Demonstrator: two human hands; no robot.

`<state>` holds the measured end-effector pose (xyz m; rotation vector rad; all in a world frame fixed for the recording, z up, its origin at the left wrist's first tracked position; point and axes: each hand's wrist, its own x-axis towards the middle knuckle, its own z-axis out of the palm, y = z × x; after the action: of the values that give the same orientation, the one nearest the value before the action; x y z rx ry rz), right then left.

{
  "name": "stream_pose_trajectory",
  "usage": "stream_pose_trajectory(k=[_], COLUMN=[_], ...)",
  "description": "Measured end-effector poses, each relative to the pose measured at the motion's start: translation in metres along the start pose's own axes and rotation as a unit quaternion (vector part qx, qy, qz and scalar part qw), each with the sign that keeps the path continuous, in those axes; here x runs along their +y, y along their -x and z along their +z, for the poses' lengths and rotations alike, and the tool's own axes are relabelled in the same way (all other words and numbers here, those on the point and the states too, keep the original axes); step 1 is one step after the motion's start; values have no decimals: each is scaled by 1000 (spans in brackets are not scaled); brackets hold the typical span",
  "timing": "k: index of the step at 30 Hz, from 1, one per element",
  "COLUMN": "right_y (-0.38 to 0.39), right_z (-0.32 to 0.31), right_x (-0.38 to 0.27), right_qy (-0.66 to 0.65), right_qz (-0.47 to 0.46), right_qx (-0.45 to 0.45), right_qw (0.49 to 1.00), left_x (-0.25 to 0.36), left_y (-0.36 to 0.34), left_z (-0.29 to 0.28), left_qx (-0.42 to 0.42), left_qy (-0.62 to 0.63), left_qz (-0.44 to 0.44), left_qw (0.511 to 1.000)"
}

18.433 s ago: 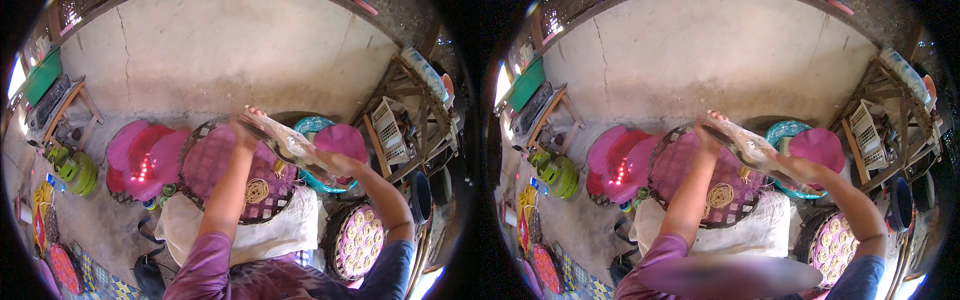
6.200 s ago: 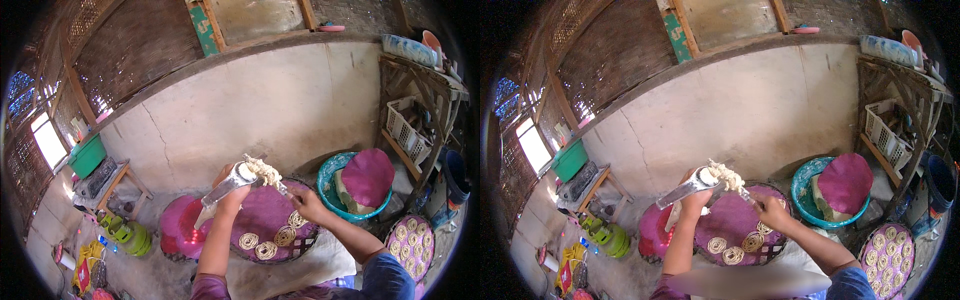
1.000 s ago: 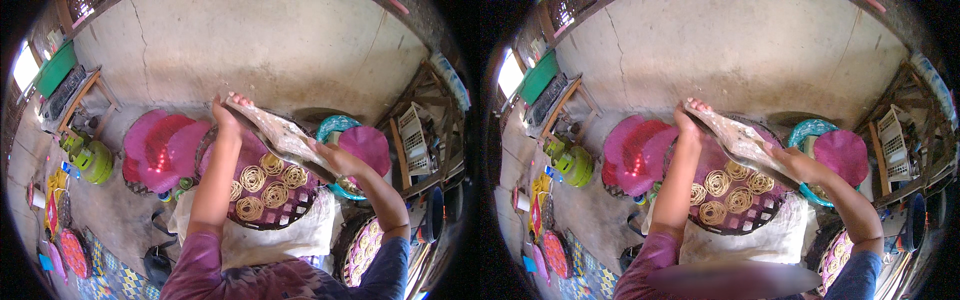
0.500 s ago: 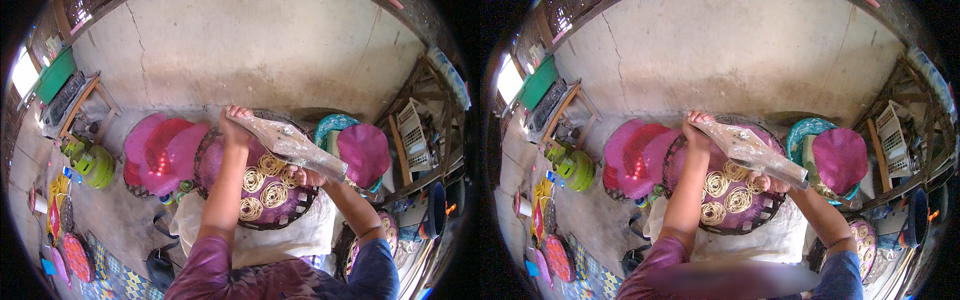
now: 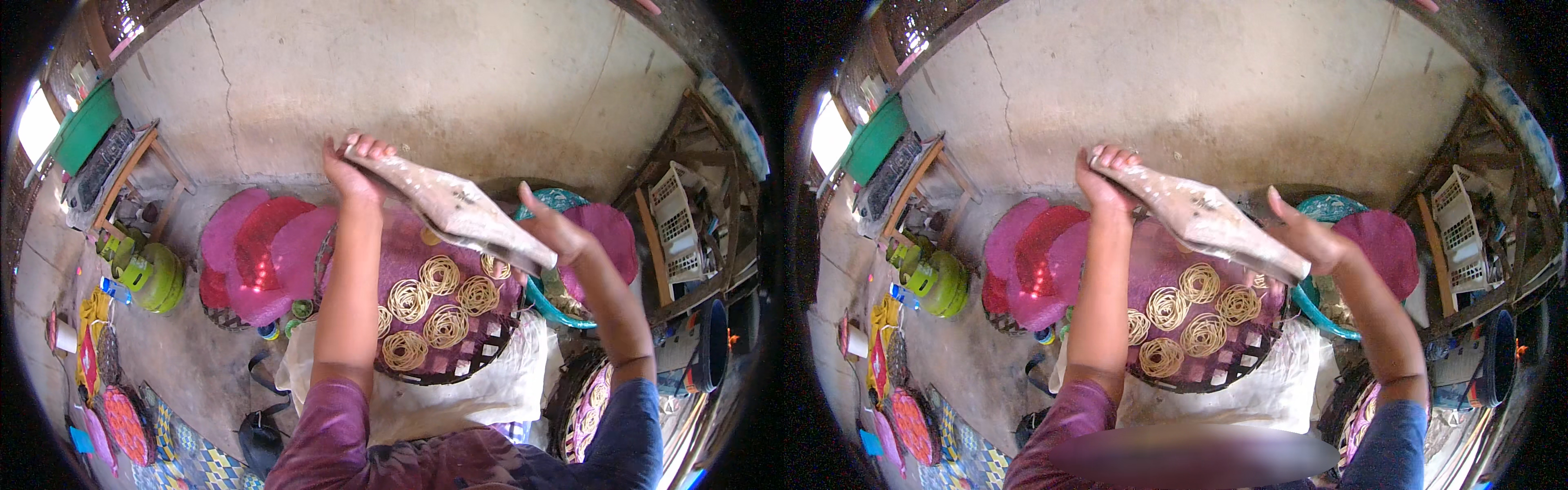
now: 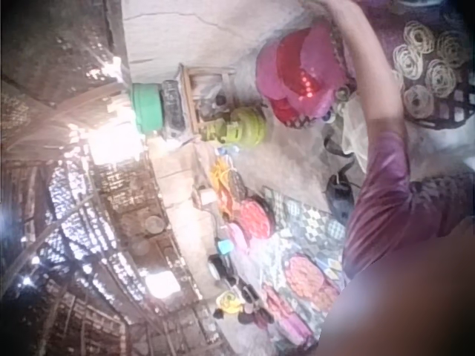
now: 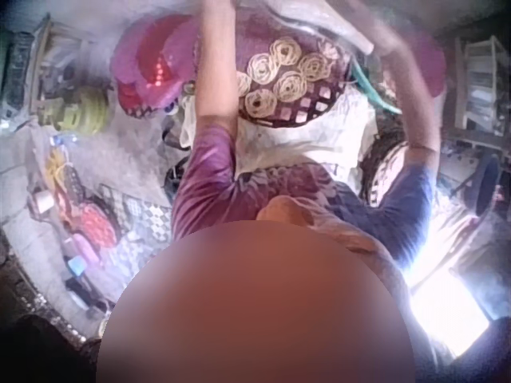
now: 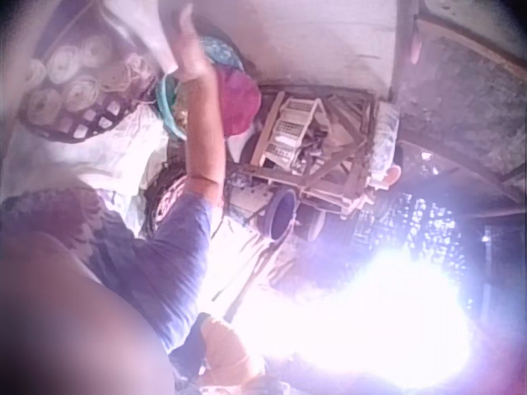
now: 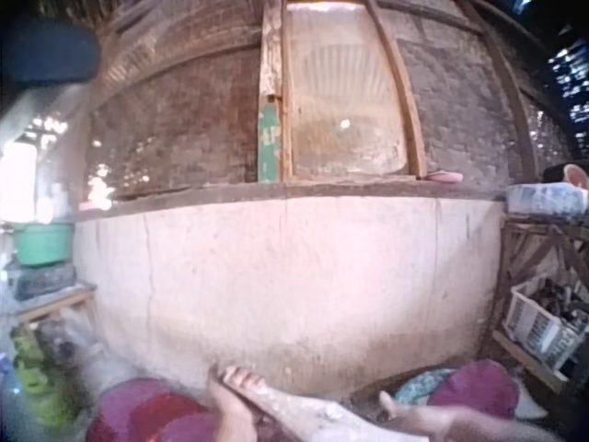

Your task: The person repeatedly loads dough into a handheld extruder and presses it through a nozzle to form spiral noodles onto a purple cloth-lined tray. They periodically scrape excess dough from the tool and continue extruding until the tray is filled with multiple noodle spirals.

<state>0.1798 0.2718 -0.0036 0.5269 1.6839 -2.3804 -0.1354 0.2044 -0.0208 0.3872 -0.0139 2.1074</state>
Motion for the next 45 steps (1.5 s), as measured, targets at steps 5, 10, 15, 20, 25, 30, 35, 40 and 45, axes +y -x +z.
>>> stream_pose_trajectory(k=[5, 10, 15, 20, 25, 30, 35, 40, 45], right_y=[21, 5, 15, 20, 7, 29, 31, -25, -56], right_z=[3, 3, 11, 11, 12, 3, -23, -46, -70], right_x=[-25, -23, -30, -41, -26, -13, 4, 57, 91], right_qy=[198, 287, 248, 330, 279, 279, 115, -294, -252], right_qz=[83, 125, 88, 113, 70, 95, 58, -66, -78], right_qx=[184, 271, 273, 362, 337, 324, 259, 52, -31], right_qw=[959, 910, 925, 865, 896, 899, 957, 952, 964], left_x=[-66, -74, -66, -80, -61, -79, -95, -88, -79], left_y=[-24, -37, -41, -36, -43, -27, -27, -27, -26], left_z=[-28, -54, -41, -30, -25, -40, -65, -81, -81], left_qx=[183, 153, 180, 209, 164, 190, 116, 61, 73], left_qy=[1, 18, -8, 22, -37, 21, 82, 133, 167], left_qz=[-55, -68, -53, -58, -50, -89, -93, -97, -58], left_qw=[982, 986, 982, 976, 984, 978, 986, 985, 982])
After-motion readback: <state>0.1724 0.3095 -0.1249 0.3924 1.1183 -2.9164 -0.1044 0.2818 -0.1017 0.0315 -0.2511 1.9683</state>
